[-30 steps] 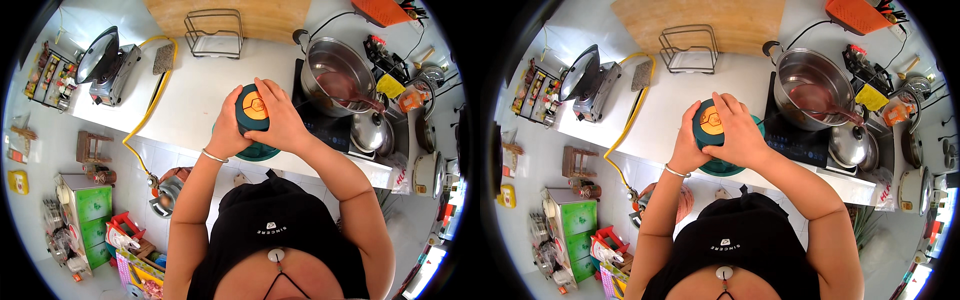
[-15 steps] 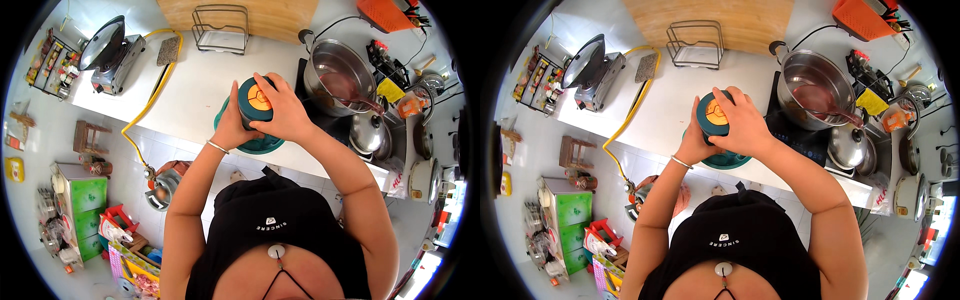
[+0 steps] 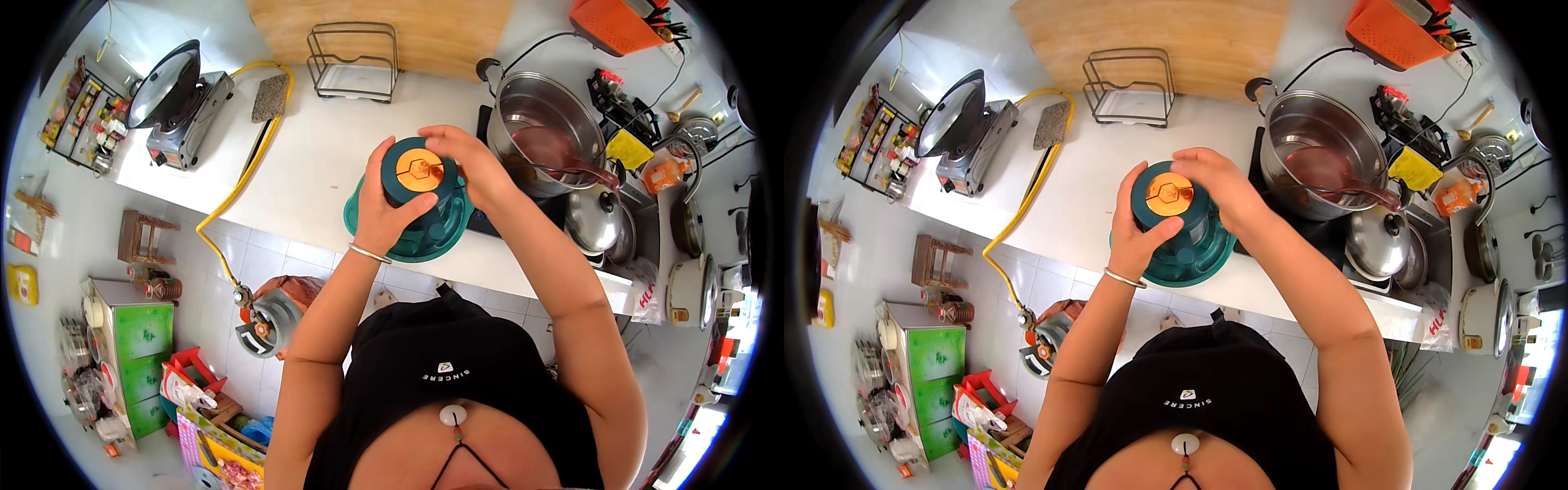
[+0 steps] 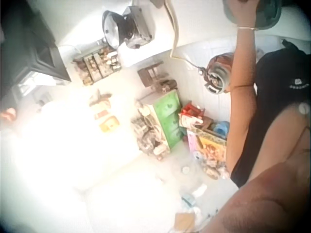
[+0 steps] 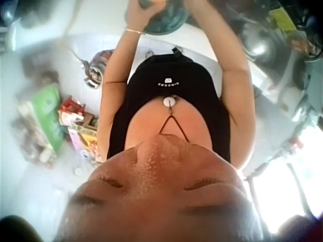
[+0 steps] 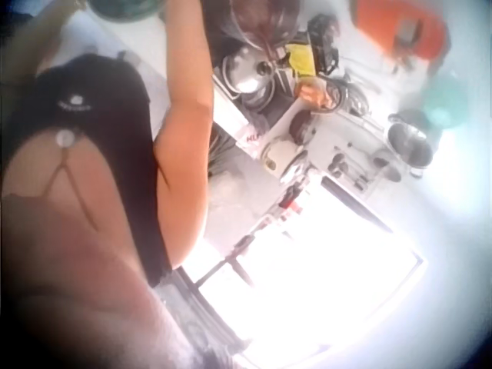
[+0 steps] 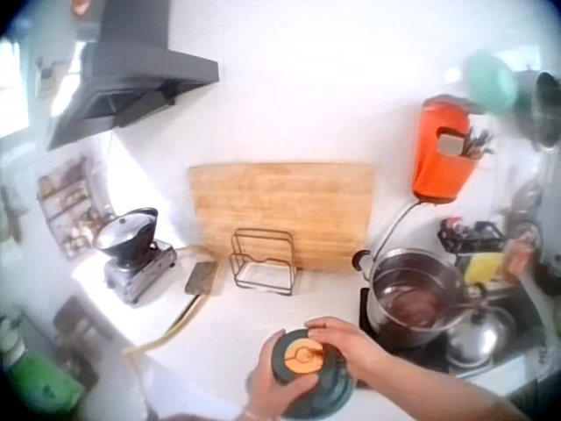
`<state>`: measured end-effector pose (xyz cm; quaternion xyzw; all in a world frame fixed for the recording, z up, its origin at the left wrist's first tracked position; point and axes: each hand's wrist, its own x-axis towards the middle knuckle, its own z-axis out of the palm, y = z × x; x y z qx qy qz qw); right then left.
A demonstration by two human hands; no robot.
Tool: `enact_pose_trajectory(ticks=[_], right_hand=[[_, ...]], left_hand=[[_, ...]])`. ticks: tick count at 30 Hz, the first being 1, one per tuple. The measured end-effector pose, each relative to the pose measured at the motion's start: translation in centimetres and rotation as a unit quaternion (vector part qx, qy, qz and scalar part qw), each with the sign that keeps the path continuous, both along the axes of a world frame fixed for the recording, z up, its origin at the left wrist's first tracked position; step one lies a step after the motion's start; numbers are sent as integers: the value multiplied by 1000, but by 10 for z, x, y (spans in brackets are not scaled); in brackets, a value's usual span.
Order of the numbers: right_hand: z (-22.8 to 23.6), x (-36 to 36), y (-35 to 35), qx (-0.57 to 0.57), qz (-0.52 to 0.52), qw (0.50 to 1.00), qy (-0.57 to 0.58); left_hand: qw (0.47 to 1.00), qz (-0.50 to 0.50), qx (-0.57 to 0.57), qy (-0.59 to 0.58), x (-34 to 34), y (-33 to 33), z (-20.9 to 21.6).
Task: The person uses a manual meat grinder to process chunks of raw meat into a mince. They repeatedly attach the grinder to a bowl, crank the handle, and then detach it to check the contents. At one point, they add water from a measuring cup into the grinder before continuing to process the meat.
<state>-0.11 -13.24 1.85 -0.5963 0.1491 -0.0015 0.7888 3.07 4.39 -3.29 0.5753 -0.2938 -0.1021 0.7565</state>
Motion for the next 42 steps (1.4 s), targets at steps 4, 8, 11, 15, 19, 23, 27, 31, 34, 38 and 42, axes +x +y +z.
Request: enact_pose_trajectory(ticks=[4, 8, 11, 15, 19, 23, 27, 31, 34, 38, 42], right_hand=[[5, 13, 16, 31, 18, 998, 57], [1, 11, 19, 59, 5, 997, 39], [6, 7, 17, 99, 14, 994, 36], [5, 4, 11, 87, 54, 995, 21], [-2, 5, 9, 20, 71, 997, 2], [0, 6, 10, 18, 69, 997, 6], [-1, 7, 9, 14, 74, 997, 0], [-5, 8, 3, 53, 92, 994, 5], [0, 6, 5, 61, 95, 993, 13], [-3, 7, 9, 19, 80, 997, -2], [0, 6, 11, 21, 76, 997, -6]], left_hand=[[999, 8, -34, 35, -4, -7, 2], [999, 10, -29, 31, -2, -6, -2], [999, 5, -31, 36, -3, -7, -1], [1000, 1, -18, 22, 0, -6, -4], [999, -11, -27, 41, -2, -7, -2], [999, -3, -19, 33, -1, -7, -1], [999, -7, -17, 31, -1, -5, 0], [1000, -5, -16, 25, 0, -7, 0], [999, -7, -23, 35, -2, -6, 1], [999, -7, -27, 39, -4, -6, 2], [999, -7, -22, 28, -2, -5, 1]])
